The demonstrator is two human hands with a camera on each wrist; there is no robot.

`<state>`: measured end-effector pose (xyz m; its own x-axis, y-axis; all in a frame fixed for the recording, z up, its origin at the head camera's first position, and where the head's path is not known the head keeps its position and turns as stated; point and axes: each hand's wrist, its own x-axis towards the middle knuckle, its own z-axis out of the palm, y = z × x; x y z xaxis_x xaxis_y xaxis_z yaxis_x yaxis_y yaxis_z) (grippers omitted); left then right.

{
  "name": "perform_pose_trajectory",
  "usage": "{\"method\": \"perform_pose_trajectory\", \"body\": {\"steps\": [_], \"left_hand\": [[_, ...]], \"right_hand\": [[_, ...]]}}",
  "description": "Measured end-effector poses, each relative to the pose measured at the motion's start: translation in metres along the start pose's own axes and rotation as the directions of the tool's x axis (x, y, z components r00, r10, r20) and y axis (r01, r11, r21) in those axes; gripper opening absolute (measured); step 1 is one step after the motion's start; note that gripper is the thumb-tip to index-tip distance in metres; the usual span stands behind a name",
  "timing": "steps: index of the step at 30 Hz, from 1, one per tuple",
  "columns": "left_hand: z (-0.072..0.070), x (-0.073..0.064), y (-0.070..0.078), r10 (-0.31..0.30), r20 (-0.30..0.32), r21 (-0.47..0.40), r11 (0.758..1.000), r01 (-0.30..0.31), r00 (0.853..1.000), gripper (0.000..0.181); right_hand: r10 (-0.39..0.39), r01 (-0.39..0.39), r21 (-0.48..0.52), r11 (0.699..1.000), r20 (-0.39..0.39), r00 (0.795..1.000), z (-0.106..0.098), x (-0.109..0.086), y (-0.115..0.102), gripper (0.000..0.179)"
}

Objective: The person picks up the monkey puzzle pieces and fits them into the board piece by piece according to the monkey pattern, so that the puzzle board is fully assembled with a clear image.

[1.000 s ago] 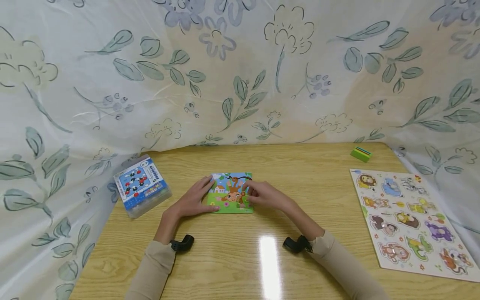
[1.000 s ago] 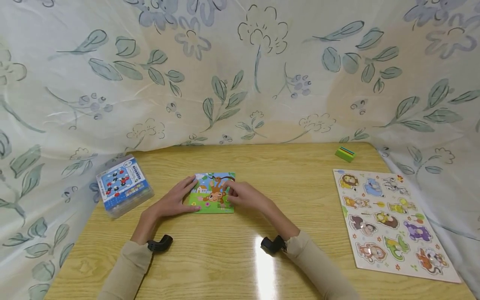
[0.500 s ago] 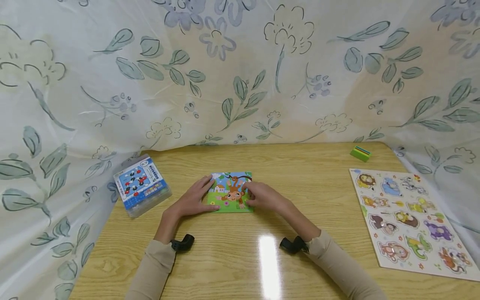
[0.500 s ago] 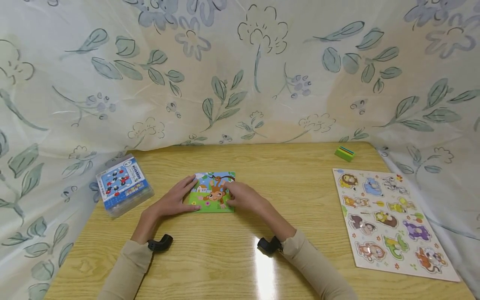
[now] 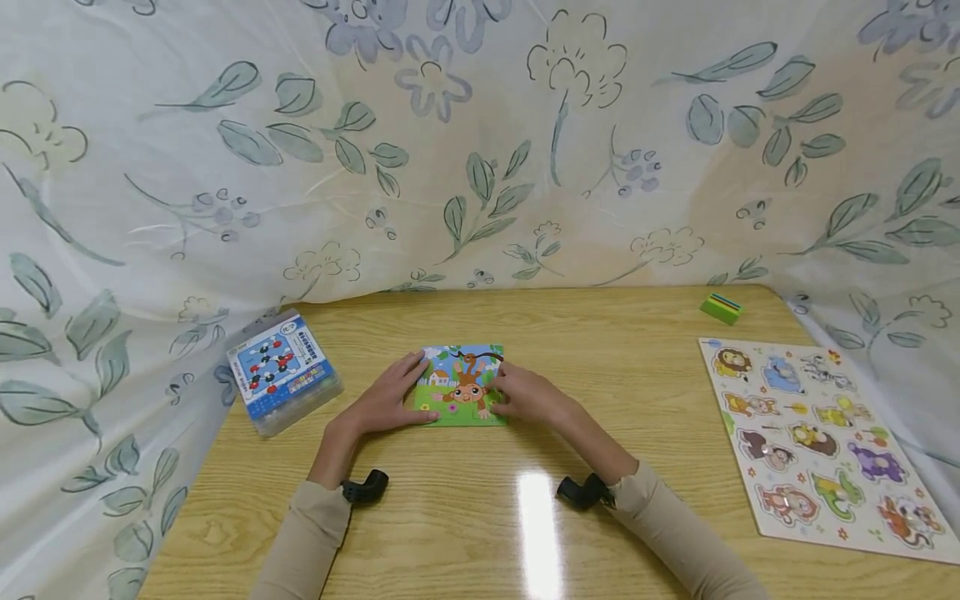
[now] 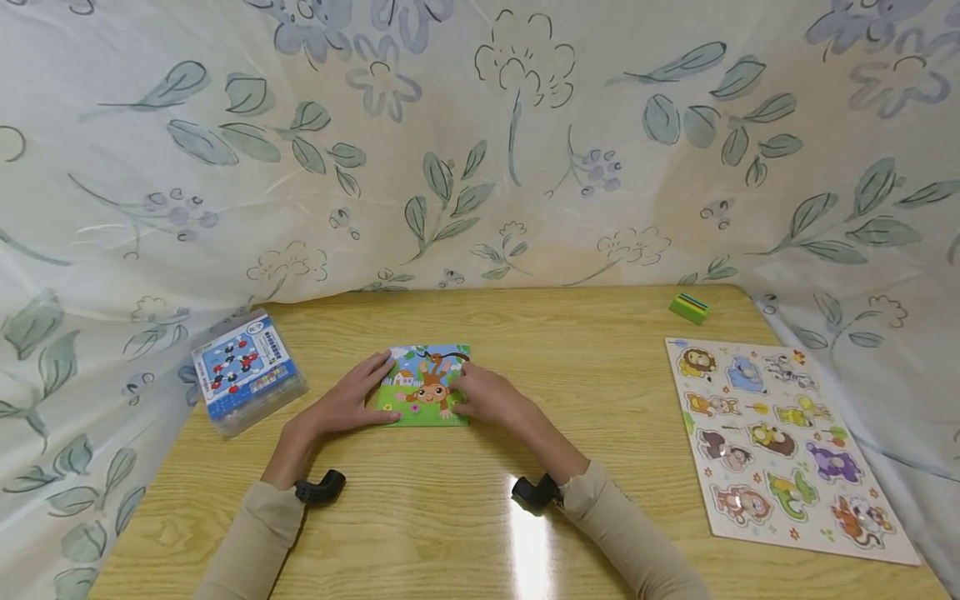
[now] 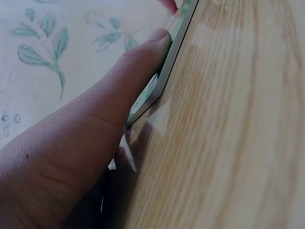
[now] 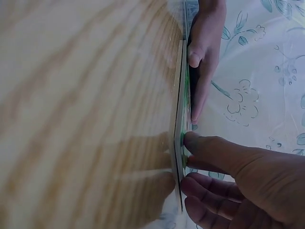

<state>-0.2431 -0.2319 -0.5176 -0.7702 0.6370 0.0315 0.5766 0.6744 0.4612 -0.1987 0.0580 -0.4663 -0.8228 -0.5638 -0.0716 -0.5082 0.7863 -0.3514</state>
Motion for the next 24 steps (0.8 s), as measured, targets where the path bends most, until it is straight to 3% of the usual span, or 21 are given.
{"method": "perform_pose_trajectory", "body": {"steps": [9, 18, 24], "left_hand": [[0.000, 0.000, 0.000, 0.012, -0.012, 0.000, 1.000, -0.012, 1.000, 0.100], [-0.002, -0.001, 0.001, 0.005, -0.004, -0.012, 1.000, -0.005, 1.000, 0.099], [-0.001, -0.001, 0.000, 0.003, -0.007, -0.014, 1.000, -0.003, 1.000, 0.099]], "right_hand": [[-0.007, 0.009, -0.093, 0.996, 0.017, 1.000, 0.002, -0.001, -0.004, 0.035], [-0.201, 0.182, -0.207, 0.961, -0.076, 0.977, 0.006, -0.004, -0.009, 0.014], [-0.216, 0.196, -0.231, 0.953, -0.065, 0.974, 0.004, -0.007, -0.013, 0.016]]}}
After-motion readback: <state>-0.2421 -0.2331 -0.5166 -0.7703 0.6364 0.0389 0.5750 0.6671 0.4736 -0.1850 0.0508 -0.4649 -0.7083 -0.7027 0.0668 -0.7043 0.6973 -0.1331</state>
